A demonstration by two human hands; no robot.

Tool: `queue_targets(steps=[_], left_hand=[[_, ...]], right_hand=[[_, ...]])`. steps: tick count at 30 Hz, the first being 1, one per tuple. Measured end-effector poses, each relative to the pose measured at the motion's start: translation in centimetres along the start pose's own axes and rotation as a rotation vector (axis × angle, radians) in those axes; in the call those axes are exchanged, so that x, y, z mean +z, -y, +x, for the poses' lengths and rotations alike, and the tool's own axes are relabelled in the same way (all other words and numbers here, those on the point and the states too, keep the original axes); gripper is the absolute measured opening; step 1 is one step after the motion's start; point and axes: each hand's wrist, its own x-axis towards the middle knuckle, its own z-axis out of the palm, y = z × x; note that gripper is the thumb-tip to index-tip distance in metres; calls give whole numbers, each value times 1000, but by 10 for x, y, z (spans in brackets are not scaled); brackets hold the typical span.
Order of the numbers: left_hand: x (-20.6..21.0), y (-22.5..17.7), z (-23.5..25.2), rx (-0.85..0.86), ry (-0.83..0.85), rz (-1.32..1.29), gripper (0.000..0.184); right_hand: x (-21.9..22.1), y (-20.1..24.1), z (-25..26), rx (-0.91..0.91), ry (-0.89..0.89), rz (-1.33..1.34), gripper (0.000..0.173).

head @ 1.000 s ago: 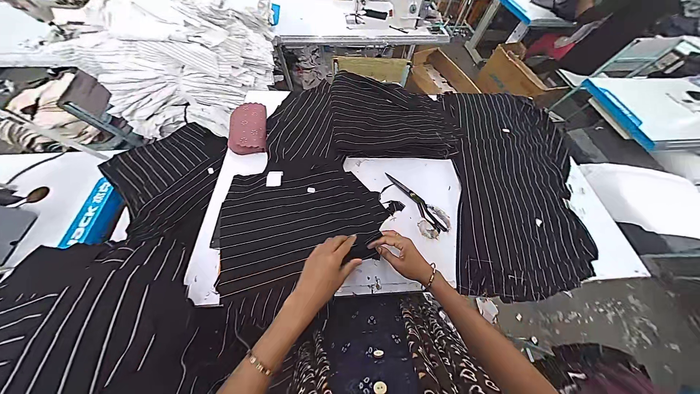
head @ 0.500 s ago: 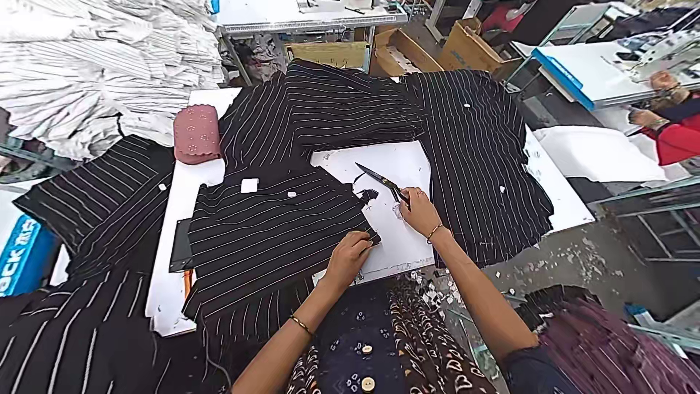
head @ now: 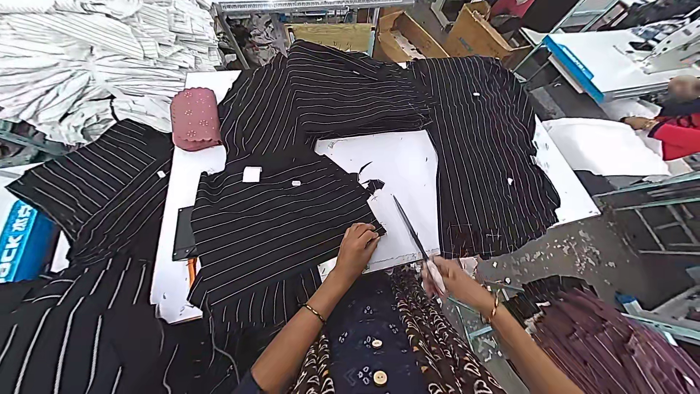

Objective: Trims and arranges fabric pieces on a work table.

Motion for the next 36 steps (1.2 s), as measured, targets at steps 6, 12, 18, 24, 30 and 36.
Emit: queue_targets(steps=[6, 12, 18, 24, 30, 36], left_hand=[[0, 1, 0, 13, -8, -11, 13], [0, 3, -2, 52, -16, -26, 11], [0, 4, -3, 63, -15, -19, 11], [-1, 2, -2, 68, -1, -20, 11], [-1, 1, -2, 61, -12, -24, 11], [-2, 3, -3, 66, -15, -48, 11]], right_hand=[[44, -39, -40, 127, -82, 85, 22], [57, -25, -4, 117, -23, -27, 27], [63, -30, 4, 104, -72, -91, 33], [73, -34, 1, 71, -185, -108, 35], [78, -30, 4, 83, -157, 33, 31], [71, -16, 21, 122, -125, -50, 35]])
